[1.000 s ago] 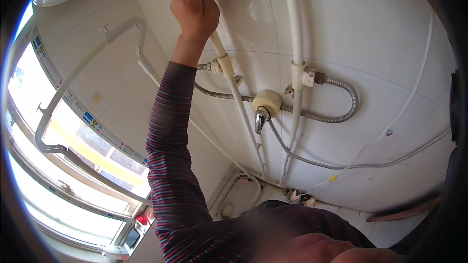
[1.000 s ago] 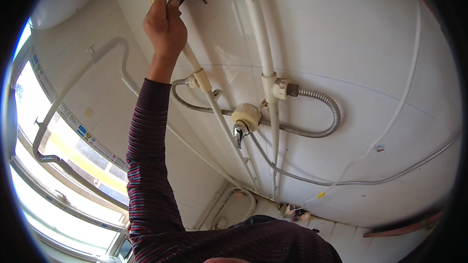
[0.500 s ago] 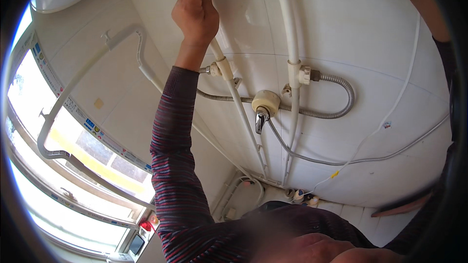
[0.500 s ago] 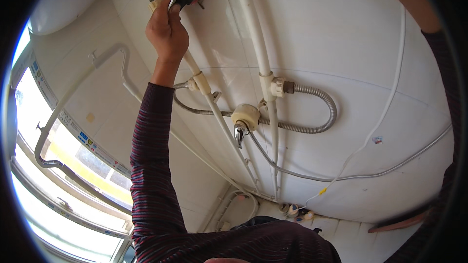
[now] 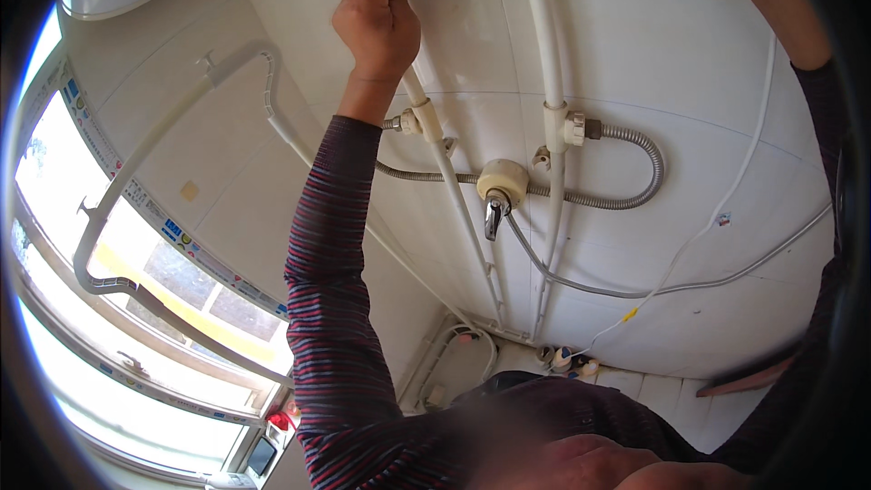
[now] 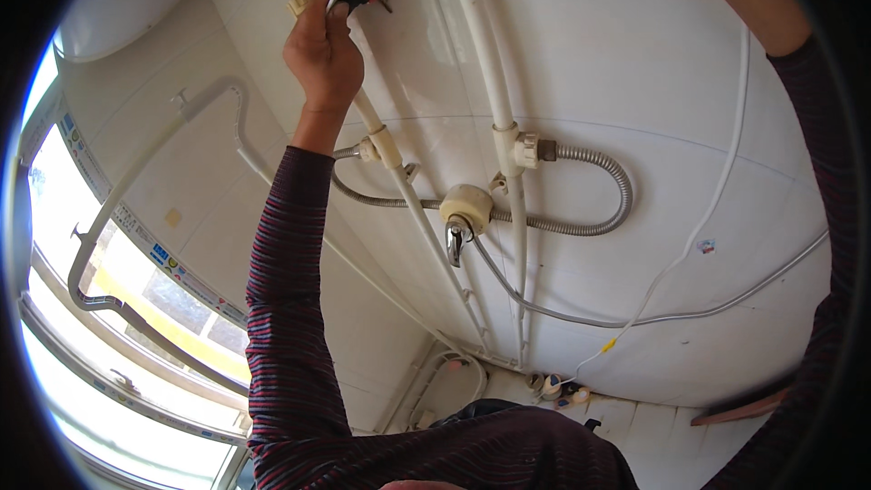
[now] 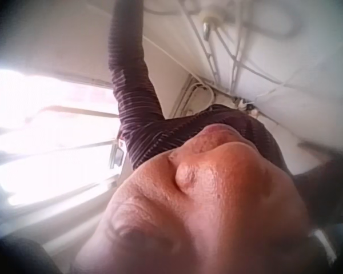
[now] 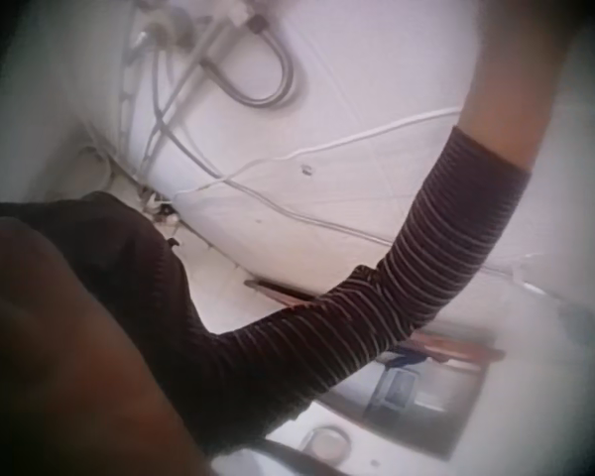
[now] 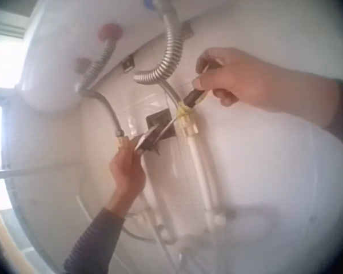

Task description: The person installs a wall electrical outlet by connecting wires to the terminal block and securing the unit to the wall. They use a screwdriver to tighten the wire connections and mount the outlet.

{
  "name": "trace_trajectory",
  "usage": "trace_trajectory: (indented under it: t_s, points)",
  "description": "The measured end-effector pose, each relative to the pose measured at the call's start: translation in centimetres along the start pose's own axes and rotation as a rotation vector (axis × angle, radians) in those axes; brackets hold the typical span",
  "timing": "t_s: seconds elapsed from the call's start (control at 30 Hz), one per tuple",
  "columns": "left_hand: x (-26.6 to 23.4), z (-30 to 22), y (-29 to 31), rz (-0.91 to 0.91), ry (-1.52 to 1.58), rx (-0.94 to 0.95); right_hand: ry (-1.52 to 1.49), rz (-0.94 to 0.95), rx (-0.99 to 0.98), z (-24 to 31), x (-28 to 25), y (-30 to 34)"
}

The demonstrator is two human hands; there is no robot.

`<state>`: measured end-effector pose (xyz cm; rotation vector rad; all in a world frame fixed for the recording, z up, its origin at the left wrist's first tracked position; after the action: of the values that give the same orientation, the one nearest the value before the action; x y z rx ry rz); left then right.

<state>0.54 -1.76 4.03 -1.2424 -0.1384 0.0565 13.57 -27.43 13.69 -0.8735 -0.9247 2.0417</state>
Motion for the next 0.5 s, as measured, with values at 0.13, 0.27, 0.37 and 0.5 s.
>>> trace_trajectory:
  t_s: [0.13,0.27,0.37,0.5]
  points:
    - [-0.1,-0.1,0.0,0.024,-0.065,0.039,0.232,0.213,0.277,1.3,-0.8,-0.2]
    - [0.0,-0.2,-0.1,0.011,-0.033,0.036,0.058,0.625,0.242,1.2,-2.3,-0.7]
    - [-0.4,-0.2,-0.1,0.006,-0.067,0.056,0.360,0.365,-0.065,1.5,-1.2,0.0]
    - [-0.4,-0.3,-0.3,0.003,-0.128,0.115,0.581,0.223,-0.430,1.8,-0.9,1.3]
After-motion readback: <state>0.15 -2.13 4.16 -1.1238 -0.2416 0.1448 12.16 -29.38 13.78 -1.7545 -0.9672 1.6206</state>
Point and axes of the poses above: each hand's wrist, its own y-axis away from the middle knuckle, its own x-axis out of the palm, z = x × y, the point moved 5 cm from there along -y, towards the middle knuckle, and after that the axes turned 8 degrees about x, right-handed, at the moved point
